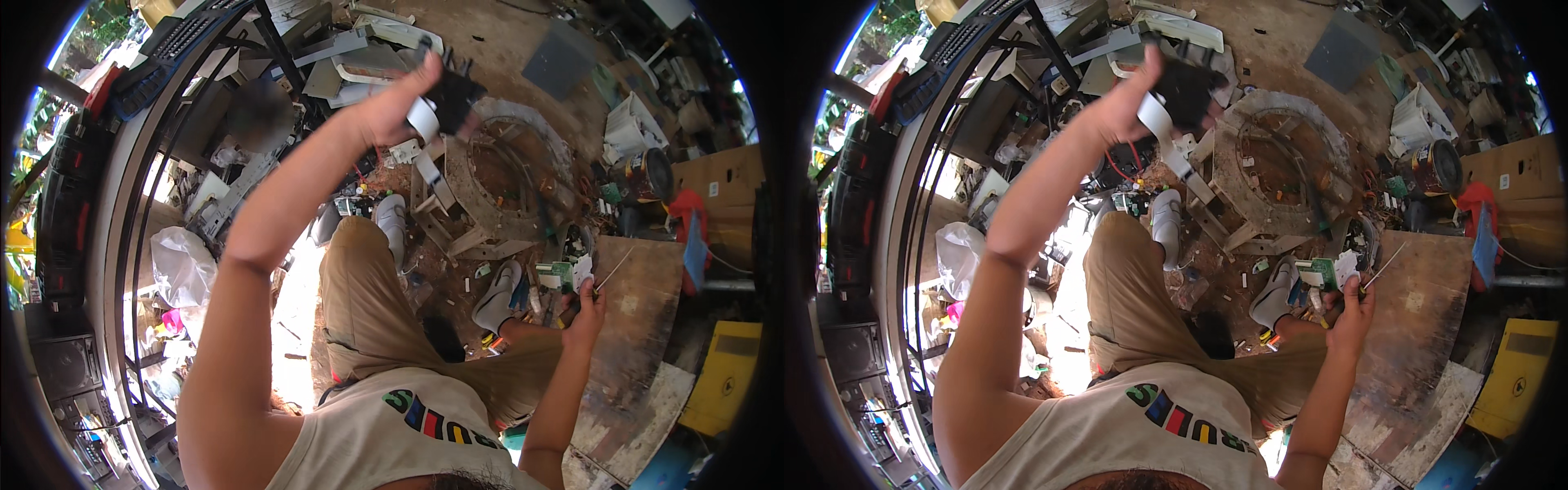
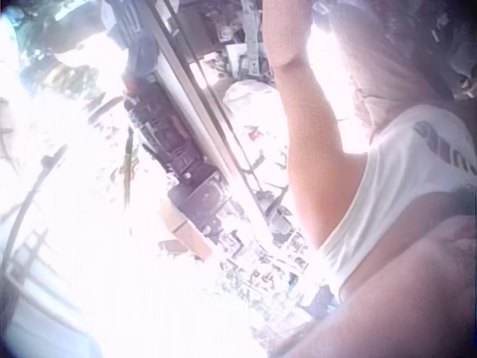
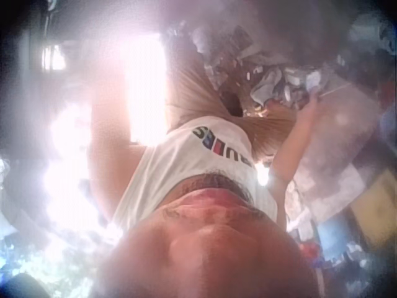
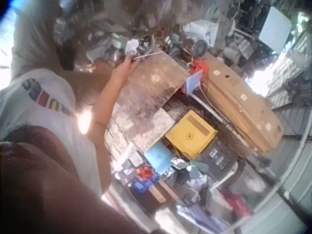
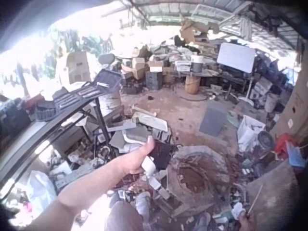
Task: The person disassembles a mechanical printer component using a screwdriver, removing screws and detaching a circuit board and wiring by hand.
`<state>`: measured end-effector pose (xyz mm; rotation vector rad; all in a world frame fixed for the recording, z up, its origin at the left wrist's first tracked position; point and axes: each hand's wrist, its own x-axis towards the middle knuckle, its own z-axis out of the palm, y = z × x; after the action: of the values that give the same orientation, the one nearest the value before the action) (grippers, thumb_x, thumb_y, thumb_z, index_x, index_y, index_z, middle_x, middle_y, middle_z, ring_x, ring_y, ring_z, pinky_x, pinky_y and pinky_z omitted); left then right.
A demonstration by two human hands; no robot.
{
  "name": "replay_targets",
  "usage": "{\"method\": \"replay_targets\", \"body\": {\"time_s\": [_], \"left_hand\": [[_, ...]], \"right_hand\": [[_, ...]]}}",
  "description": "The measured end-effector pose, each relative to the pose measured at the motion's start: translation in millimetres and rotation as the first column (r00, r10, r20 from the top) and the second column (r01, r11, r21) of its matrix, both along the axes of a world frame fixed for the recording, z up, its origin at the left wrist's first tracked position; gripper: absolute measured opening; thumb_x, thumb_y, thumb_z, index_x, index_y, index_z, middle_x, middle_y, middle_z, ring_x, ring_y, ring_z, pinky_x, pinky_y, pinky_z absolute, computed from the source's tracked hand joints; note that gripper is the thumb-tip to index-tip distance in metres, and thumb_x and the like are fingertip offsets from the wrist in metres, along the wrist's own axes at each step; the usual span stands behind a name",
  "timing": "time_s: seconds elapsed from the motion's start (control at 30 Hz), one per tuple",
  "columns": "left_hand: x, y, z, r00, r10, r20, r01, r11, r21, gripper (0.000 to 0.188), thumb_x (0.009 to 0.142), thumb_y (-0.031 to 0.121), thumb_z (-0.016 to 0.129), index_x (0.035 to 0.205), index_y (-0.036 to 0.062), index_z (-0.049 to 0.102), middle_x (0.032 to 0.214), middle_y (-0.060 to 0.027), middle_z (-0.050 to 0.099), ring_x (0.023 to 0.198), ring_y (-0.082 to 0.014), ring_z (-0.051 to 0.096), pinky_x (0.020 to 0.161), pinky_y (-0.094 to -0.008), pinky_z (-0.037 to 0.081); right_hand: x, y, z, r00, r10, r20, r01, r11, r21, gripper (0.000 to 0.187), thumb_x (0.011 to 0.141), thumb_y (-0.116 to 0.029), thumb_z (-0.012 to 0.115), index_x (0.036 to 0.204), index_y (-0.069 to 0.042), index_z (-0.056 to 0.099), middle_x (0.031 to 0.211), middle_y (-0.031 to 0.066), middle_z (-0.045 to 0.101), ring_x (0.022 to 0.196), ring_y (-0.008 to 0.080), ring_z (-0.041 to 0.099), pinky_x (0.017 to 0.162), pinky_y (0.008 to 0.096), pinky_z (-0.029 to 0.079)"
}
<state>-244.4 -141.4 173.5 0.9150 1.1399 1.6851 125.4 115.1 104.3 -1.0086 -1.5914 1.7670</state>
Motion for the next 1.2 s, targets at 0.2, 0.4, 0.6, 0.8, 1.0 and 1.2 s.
{"method": "replay_targets", "body": {"time_s": [0.2, 0.4, 0.6, 0.8, 1.0, 1.2], "left_hand": [[-190, -26, 78, 0.949, 0.27, -0.161, -0.305, 0.914, -0.267, 0.093, 0.076, 0.073, 0.062, 0.132, -0.0013, 0.054, 0.111, -0.0156, 0.068, 0.1, -0.0315, 0.066, 0.092, -0.0456, 0.053], [-288, -65, -9, 0.457, 0.88, -0.129, -0.841, 0.381, -0.385, 0.083, 0.089, 0.071, 0.044, 0.147, 0.0114, 0.037, 0.143, -0.0178, 0.046, 0.129, -0.0356, 0.048, 0.109, -0.0473, 0.038], [-76, 44, -59, 0.921, 0.389, -0.006, -0.367, 0.864, -0.345, 0.089, 0.091, 0.064, 0.051, 0.143, -0.0053, 0.036, 0.141, -0.0225, 0.048, 0.131, -0.0301, 0.047, 0.112, -0.0414, 0.033], [161, 64, -70, 0.99, 0.024, 0.138, 0.012, 0.967, -0.255, 0.084, 0.091, 0.059, 0.056, 0.147, 0.0005, 0.033, 0.134, -0.0194, 0.055, 0.12, -0.0313, 0.056, 0.101, -0.0431, 0.044], [233, 66, -73, 0.962, 0.154, 0.228, -0.135, 0.986, -0.096, 0.042, 0.096, 0.027, 0.062, 0.13, 0.004, 0.053, 0.115, -0.0077, 0.064, 0.105, -0.0138, 0.061, 0.081, -0.029, 0.054], [250, 50, -49, 0.9, 0.402, -0.167, -0.406, 0.914, 0.011, 0.023, 0.09, 0.01, 0.066, 0.112, 0.0064, 0.067, 0.1, -0.0073, 0.069, 0.095, -0.0187, 0.066, 0.079, -0.0322, 0.054]], "right_hand": [[-11, -4, 4, 0.989, -0.099, 0.105, 0.109, 0.99, -0.089, 0.043, 0.09, -0.033, 0.071, 0.117, -0.006, 0.052, 0.093, 0.005, 0.062, 0.063, 0.0121, 0.059, 0.053, 0.0246, 0.049], [-32, 4, 6, 0.982, -0.122, -0.146, 0.096, 0.979, -0.178, 0.028, 0.092, -0.029, 0.069, 0.103, -0.007, 0.056, 0.082, 0.003, 0.062, 0.057, 0.0119, 0.059, 0.051, 0.0254, 0.042], [-20, 10, 10, 0.955, -0.174, -0.24, 0.08, 0.931, -0.355, 0.025, 0.092, -0.026, 0.068, 0.103, -0.007, 0.056, 0.083, 0.0043, 0.062, 0.057, 0.0144, 0.061, 0.05, 0.027, 0.043], [-18, -11, 22, 0.947, -0.091, -0.307, -0.046, 0.91, -0.412, 0.026, 0.093, -0.026, 0.067, 0.104, -0.006, 0.055, 0.083, 0.0051, 0.062, 0.059, 0.0151, 0.061, 0.05, 0.0275, 0.045], [-8, -55, 46, 0.965, 0.002, -0.263, -0.107, 0.917, -0.385, 0.024, 0.094, -0.026, 0.065, 0.106, -0.007, 0.055, 0.085, 0.0043, 0.064, 0.061, 0.0139, 0.064, 0.051, 0.0249, 0.047], [15, -68, 45, 0.968, 0.092, -0.232, -0.117, 0.988, -0.097, 0.028, 0.095, -0.026, 0.064, 0.112, -0.005, 0.057, 0.09, 0.004, 0.065, 0.06, 0.0111, 0.06, 0.05, 0.0244, 0.043]]}}
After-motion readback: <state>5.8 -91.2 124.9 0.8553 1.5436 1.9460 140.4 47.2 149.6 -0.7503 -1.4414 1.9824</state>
